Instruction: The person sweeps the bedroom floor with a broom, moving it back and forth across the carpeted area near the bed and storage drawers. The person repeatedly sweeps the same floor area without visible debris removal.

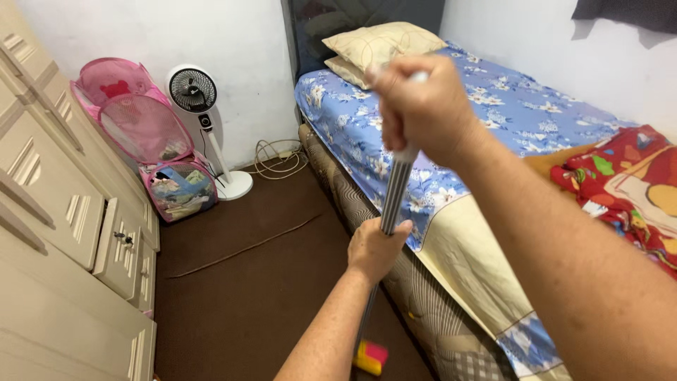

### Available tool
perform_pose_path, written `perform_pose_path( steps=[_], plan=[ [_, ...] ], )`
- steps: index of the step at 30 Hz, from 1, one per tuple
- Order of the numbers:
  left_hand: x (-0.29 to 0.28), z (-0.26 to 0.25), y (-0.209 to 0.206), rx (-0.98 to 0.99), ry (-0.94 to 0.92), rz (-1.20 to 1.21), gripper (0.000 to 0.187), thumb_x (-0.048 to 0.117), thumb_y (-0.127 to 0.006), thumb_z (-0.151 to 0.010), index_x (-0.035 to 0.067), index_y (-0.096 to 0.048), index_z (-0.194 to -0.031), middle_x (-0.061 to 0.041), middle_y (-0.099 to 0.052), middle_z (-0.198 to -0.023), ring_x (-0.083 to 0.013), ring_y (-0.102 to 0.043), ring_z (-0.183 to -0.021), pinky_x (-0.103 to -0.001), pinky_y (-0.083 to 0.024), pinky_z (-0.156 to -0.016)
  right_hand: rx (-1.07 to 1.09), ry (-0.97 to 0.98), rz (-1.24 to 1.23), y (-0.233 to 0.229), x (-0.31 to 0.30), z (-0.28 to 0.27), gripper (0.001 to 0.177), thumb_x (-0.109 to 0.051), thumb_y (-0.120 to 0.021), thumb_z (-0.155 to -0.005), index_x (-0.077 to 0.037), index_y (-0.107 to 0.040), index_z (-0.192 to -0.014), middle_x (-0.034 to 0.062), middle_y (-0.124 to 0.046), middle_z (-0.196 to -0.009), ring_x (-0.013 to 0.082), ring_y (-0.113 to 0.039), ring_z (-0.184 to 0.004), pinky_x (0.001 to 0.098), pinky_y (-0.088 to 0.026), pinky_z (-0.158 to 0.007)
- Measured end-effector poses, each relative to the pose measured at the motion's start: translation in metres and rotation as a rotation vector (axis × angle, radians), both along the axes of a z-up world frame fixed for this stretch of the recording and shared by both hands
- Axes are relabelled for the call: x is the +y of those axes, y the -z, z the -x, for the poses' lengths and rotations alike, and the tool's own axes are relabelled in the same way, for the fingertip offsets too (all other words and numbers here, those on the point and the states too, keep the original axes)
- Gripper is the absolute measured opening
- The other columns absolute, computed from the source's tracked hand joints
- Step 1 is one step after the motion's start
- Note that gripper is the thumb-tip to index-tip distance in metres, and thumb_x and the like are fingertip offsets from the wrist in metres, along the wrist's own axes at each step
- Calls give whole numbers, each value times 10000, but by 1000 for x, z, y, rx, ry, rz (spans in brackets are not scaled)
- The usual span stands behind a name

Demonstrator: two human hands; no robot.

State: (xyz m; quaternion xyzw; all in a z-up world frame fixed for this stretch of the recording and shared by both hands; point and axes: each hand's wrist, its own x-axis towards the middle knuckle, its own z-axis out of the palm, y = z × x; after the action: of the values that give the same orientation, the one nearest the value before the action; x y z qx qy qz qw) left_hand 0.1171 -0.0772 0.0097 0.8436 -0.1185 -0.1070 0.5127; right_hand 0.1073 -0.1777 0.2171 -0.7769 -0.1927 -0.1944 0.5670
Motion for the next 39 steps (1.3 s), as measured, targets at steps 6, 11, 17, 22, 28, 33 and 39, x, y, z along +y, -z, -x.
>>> perform_pose_path(
  steps=[6, 11, 17, 22, 28, 33, 39],
  plan=[
    [-14, 5, -47, -209, 53, 28, 388, 388, -599, -885, 96, -665, -638, -34, -626, -581, -221, -655, -594, -402, -544, -675, -119, 14, -116, -44, -11, 0, 338, -247, -638, -1039, -93, -530, -759, 49, -520, -551, 139, -503, -388, 318, -487, -380],
    [-19, -41, -72, -303, 118, -26, 409, 354, -525, -956, 103, -629, -651, -61, -627, -595, -209, -661, -603, -390, -534, -619, -266, -102, -145, -65, -27, -11, 313, -199, -632, -1067, -61, -528, -806, 72, -549, -636, 155, -569, -474, 360, -583, -565],
    [8, -150, -45, -135, 99, -159, 242, 420, -695, -862, 192, -754, -918, -55, -744, -886, -188, -706, -848, -386, -523, -828, -310, 17, 154, -16, -11, -68, 359, -251, -593, -1078, -81, -572, -763, 27, -592, -591, 121, -608, -446, 308, -512, -401],
    [60, -223, 38, -248, 212, 44, 337, 352, -744, -801, 120, -730, -1045, -92, -770, -989, -252, -737, -940, -415, -564, -845, -159, -169, 446, 61, 46, -123, 277, -248, -664, -1003, -83, -634, -783, 21, -667, -723, 120, -674, -711, 289, -552, -683],
    [75, -222, 44, -105, 8, -226, 398, 511, -653, -898, 142, -784, -971, -148, -752, -936, -348, -703, -929, -468, -536, -860, 130, -86, 58, 62, 31, -186, 277, -247, -641, -973, -88, -626, -747, 64, -681, -649, 166, -714, -568, 333, -631, -584],
    [66, -205, -10, -139, 57, -267, 459, 569, -605, -883, 138, -764, -865, -138, -755, -862, -331, -728, -871, -469, -539, -829, 87, 56, -190, 27, 0, -204, 283, -209, -608, -1005, -96, -563, -750, 90, -596, -644, 200, -635, -515, 441, -634, -574],
    [38, -228, -42, -387, 100, -120, 472, 530, -639, -903, 100, -748, -742, -140, -726, -742, -331, -712, -737, -463, -540, -715, -58, -47, -408, -25, -16, -200, 324, -285, -583, -1070, -83, -515, -826, 96, -502, -658, 205, -478, -525, 437, -515, -611]
  ],
)
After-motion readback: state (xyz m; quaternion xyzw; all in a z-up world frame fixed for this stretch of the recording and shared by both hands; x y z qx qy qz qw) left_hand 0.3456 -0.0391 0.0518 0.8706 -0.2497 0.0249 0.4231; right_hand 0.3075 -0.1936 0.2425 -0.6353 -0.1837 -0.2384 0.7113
